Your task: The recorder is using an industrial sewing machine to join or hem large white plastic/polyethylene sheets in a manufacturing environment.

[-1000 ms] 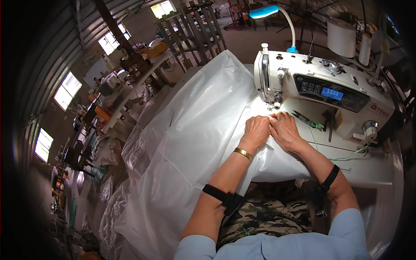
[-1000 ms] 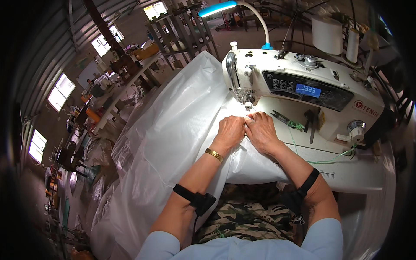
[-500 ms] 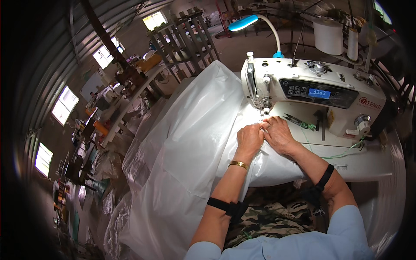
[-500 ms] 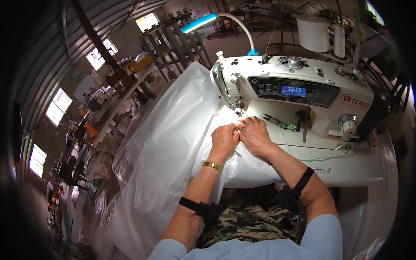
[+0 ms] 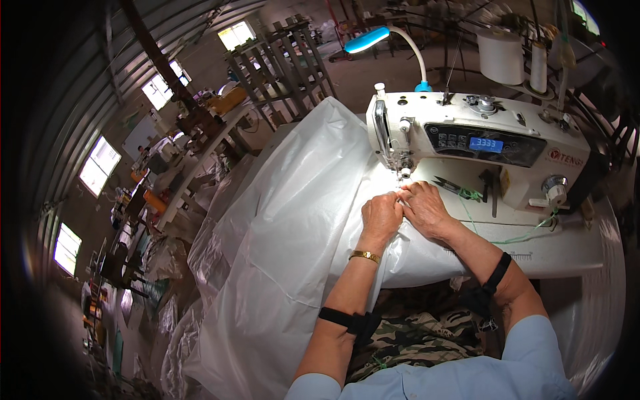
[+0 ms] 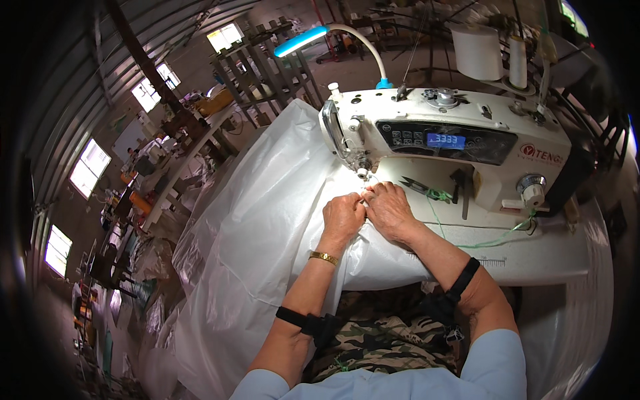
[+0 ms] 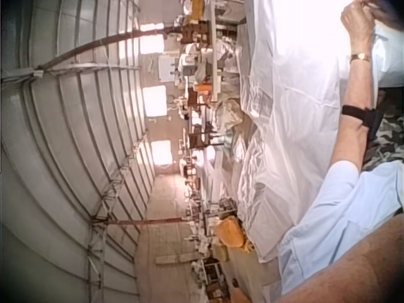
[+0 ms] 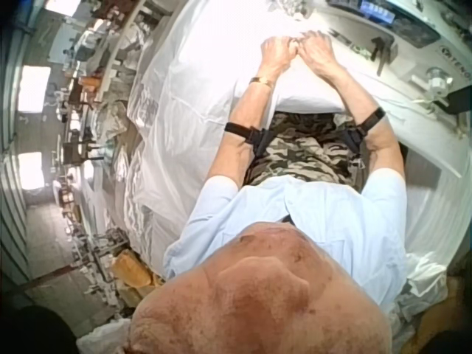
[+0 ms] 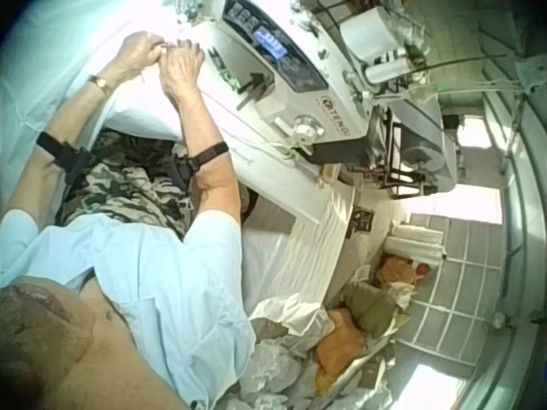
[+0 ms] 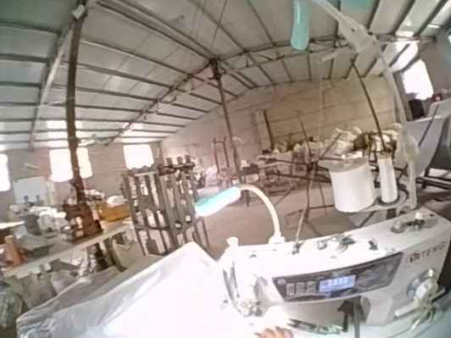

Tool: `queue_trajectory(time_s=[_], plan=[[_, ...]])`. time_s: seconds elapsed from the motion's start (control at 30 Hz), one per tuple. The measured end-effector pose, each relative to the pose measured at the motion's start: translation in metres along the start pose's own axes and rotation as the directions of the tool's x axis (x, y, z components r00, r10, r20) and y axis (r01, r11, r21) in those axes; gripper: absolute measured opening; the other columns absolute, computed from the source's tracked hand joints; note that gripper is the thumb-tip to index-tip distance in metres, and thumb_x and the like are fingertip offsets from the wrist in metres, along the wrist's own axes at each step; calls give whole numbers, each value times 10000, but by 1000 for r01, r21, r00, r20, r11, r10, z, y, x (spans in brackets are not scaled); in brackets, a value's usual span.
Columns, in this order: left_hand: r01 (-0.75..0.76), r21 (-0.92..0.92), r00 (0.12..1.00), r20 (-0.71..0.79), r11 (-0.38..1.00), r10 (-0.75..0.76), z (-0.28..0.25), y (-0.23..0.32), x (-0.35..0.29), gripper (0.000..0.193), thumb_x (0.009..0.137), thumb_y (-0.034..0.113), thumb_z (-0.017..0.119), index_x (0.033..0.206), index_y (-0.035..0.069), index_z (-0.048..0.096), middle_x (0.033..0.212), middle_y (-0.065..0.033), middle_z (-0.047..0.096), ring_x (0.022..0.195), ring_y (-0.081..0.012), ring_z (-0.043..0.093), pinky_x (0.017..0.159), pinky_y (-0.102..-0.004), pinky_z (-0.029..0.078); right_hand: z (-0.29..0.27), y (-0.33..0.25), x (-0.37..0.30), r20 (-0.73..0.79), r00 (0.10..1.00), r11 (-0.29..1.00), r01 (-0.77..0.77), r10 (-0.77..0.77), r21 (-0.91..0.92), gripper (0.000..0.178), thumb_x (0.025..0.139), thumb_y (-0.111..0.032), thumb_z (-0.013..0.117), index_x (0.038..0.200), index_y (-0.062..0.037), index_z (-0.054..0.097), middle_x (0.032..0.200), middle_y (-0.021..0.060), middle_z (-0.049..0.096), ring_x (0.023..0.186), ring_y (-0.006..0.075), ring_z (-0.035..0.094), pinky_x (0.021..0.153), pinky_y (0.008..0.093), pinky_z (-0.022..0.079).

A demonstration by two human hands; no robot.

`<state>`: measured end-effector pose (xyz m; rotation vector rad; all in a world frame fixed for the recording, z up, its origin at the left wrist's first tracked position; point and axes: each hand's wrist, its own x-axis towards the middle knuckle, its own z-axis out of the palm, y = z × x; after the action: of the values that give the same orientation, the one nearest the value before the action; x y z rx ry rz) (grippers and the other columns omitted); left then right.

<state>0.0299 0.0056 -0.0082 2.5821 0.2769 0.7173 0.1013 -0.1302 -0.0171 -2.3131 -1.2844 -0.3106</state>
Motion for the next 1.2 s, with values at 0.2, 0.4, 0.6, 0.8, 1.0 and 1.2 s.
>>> queue_trajectory(time_s=[0.2, 0.4, 0.6, 0.8, 1.0, 1.2], plan=[[7, -12, 1000, -1, 1000, -7, -2, 2, -1, 171, 809, 114, 586, 832, 22, 727, 747, -207, 692, 717, -385, 689, 724, -491, 542, 0, 0, 0, -11, 1000, 1000, 8, -8, 1, 341, 935, -201, 584, 1241, -54, 619, 1277, 140, 581, 1235, 317, 504, 1072, 458, 365], [1, -11, 1000, 3, 1000, -1, -3, 4, -1, 178, 800, 121, 588, 839, 28, 735, 737, -206, 691, 712, -386, 690, 718, -490, 547, -1, -1, 0, -11, 1000, 1000, 4, -4, -6, 331, 936, -199, 588, 1232, -54, 623, 1281, 136, 578, 1253, 312, 497, 1083, 454, 363], [-1, -28, 1000, 2, 1000, 1, -3, 2, -1, 192, 795, 122, 593, 863, 28, 746, 739, -215, 689, 706, -394, 685, 712, -493, 545, 0, 0, 0, -5, 1000, 1000, 6, -6, -5, 342, 935, -203, 591, 1241, -52, 616, 1283, 132, 576, 1258, 311, 494, 1083, 453, 365], [-1, -34, 1000, -6, 999, 1, -3, 2, -2, 183, 799, 122, 601, 860, 23, 741, 740, -214, 687, 717, -396, 685, 713, -490, 544, 1, 1, 0, -18, 1000, 1000, 11, -11, -1, 339, 928, -199, 592, 1230, -48, 616, 1271, 137, 575, 1235, 316, 501, 1071, 457, 370], [-9, 6, 1000, 4, 1000, 9, -2, 1, -1, 171, 801, 122, 612, 857, 16, 735, 743, -216, 688, 722, -393, 688, 714, -487, 545, -1, -1, 0, -10, 1000, 1000, 5, -5, -8, 340, 925, -199, 593, 1228, -45, 619, 1257, 138, 583, 1228, 316, 506, 1068, 455, 373], [-25, 10, 1000, -10, 1000, 25, -1, 0, -1, 171, 796, 124, 619, 859, 17, 736, 742, -217, 688, 714, -393, 690, 713, -486, 549, -4, -3, 0, 1, 1000, 1000, -2, 2, -2, 350, 920, -190, 592, 1236, -42, 620, 1262, 145, 592, 1233, 316, 507, 1065, 453, 375]])
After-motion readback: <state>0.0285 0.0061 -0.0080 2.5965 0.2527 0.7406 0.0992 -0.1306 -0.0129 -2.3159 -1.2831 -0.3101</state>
